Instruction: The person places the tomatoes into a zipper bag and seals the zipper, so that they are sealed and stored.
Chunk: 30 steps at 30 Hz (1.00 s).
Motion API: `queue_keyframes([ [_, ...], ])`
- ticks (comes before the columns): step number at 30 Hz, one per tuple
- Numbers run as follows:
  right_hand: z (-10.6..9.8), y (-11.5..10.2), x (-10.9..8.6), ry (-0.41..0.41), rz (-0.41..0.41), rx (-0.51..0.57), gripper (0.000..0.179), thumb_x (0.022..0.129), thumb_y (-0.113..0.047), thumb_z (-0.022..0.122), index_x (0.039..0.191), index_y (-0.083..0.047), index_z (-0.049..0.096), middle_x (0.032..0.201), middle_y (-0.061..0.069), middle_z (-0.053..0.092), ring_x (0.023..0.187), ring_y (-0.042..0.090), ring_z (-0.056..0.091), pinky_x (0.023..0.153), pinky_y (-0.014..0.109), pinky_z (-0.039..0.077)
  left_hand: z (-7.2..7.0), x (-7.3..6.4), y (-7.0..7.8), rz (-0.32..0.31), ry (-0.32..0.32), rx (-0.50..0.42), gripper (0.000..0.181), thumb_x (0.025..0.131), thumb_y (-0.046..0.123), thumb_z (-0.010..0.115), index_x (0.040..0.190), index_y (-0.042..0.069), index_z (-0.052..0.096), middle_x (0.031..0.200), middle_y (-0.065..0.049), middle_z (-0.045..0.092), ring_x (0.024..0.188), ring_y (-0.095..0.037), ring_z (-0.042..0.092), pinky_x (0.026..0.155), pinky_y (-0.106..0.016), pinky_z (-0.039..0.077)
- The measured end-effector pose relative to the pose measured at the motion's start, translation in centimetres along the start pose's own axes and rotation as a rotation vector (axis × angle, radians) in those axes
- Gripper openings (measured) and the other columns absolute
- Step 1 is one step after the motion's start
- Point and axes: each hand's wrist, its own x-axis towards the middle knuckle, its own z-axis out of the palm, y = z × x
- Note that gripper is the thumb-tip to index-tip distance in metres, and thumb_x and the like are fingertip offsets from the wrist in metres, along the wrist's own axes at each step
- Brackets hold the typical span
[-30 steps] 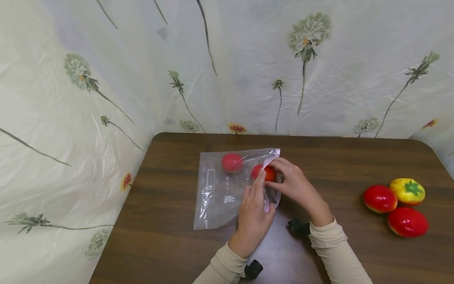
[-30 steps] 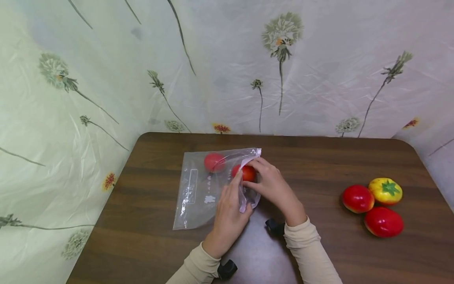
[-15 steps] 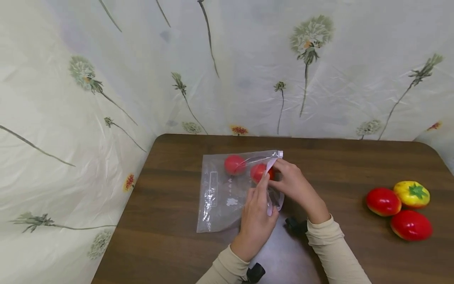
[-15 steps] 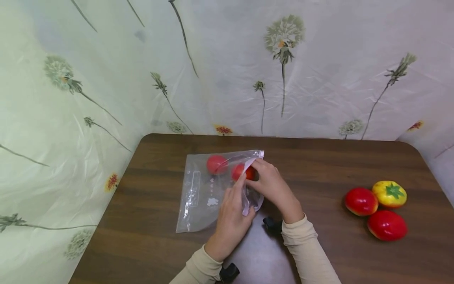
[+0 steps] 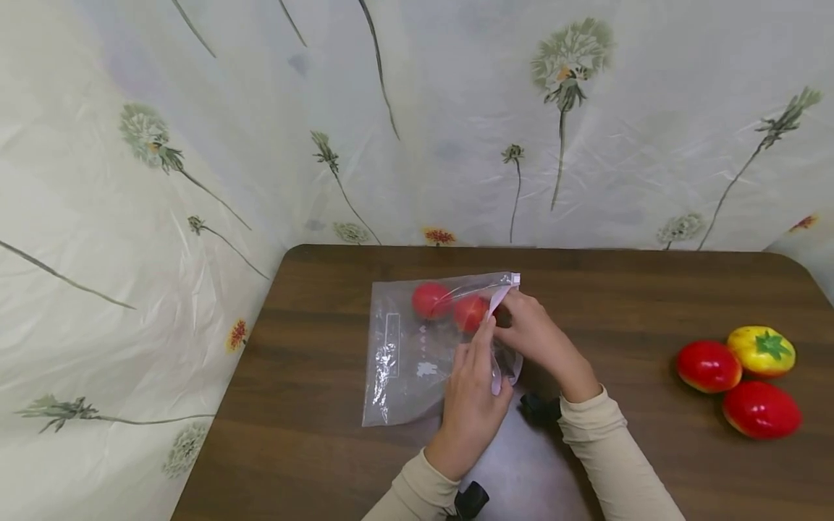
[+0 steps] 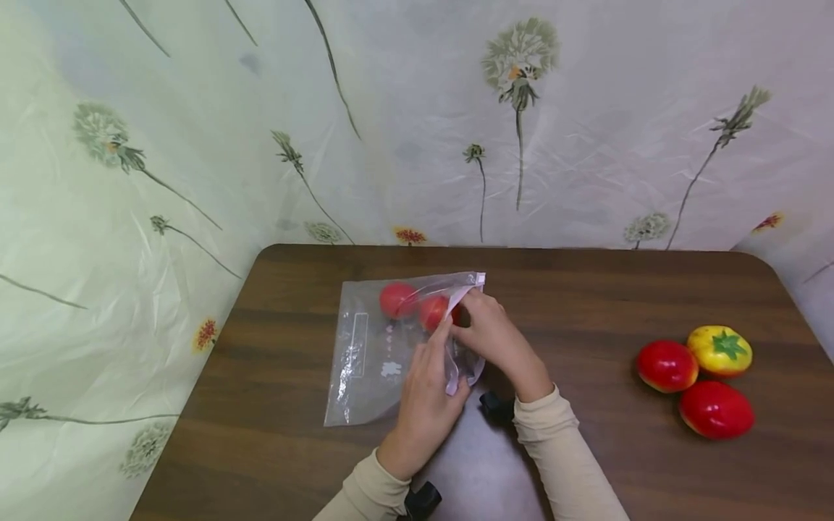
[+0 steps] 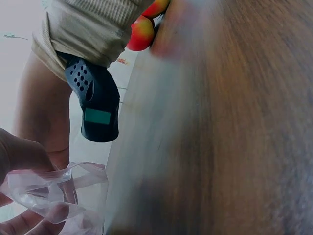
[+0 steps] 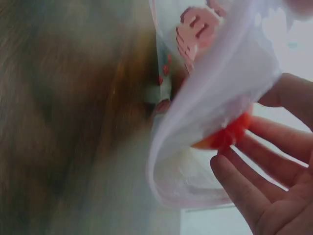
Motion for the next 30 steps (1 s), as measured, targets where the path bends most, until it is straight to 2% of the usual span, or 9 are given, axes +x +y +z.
queue_keyframes([
  [7, -0.1, 0.1, -0.2, -0.001, 0.011, 0.031, 0.043, 0.080, -0.003, 0.085, 0.120, -0.002, 0.069, 0.119, 0.021, 0.071, 0.107, 0.039, 0.070, 0.094, 0.056, 0.057, 0.0, 0.1, -0.1, -0.003, 0.004, 0.011, 0.103, 0.077, 0.011, 0.089, 0.161, 0.020, 0.030, 0.135, -0.004, 0.067, 0.106, -0.017, 0.058, 0.076, -0.021, 0.053],
  [12, -0.3, 0.3, -0.2, -0.001, 0.024, -0.001, 0.038, 0.079, -0.005, 0.085, 0.113, -0.003, 0.069, 0.113, 0.020, 0.071, 0.103, 0.038, 0.070, 0.092, 0.056, 0.058, 0.2, 0.2, -0.1, 0.033, 0.034, 0.027, 0.102, 0.075, 0.010, 0.089, 0.160, 0.017, 0.034, 0.142, -0.002, 0.064, 0.107, -0.018, 0.059, 0.076, -0.024, 0.055],
  [21, -1.2, 0.3, 0.7, -0.128, -0.012, -0.025, 0.024, 0.086, -0.006, 0.080, 0.109, -0.004, 0.071, 0.101, 0.014, 0.076, 0.090, 0.030, 0.073, 0.084, 0.050, 0.061, 0.4, 0.1, -0.2, 0.054, 0.060, 0.054, 0.100, 0.075, 0.009, 0.089, 0.159, 0.016, 0.035, 0.137, -0.003, 0.067, 0.105, -0.018, 0.059, 0.076, -0.026, 0.055],
  [30, -0.7, 0.2, 1.1, -0.172, -0.047, -0.011, 0.014, 0.086, -0.003, 0.077, 0.098, -0.005, 0.072, 0.096, 0.012, 0.075, 0.089, 0.028, 0.073, 0.082, 0.047, 0.060, 0.3, 0.0, -0.3, 0.070, 0.069, 0.059, 0.096, 0.076, 0.009, 0.087, 0.158, 0.014, 0.037, 0.145, -0.002, 0.062, 0.106, -0.019, 0.059, 0.081, -0.027, 0.055],
])
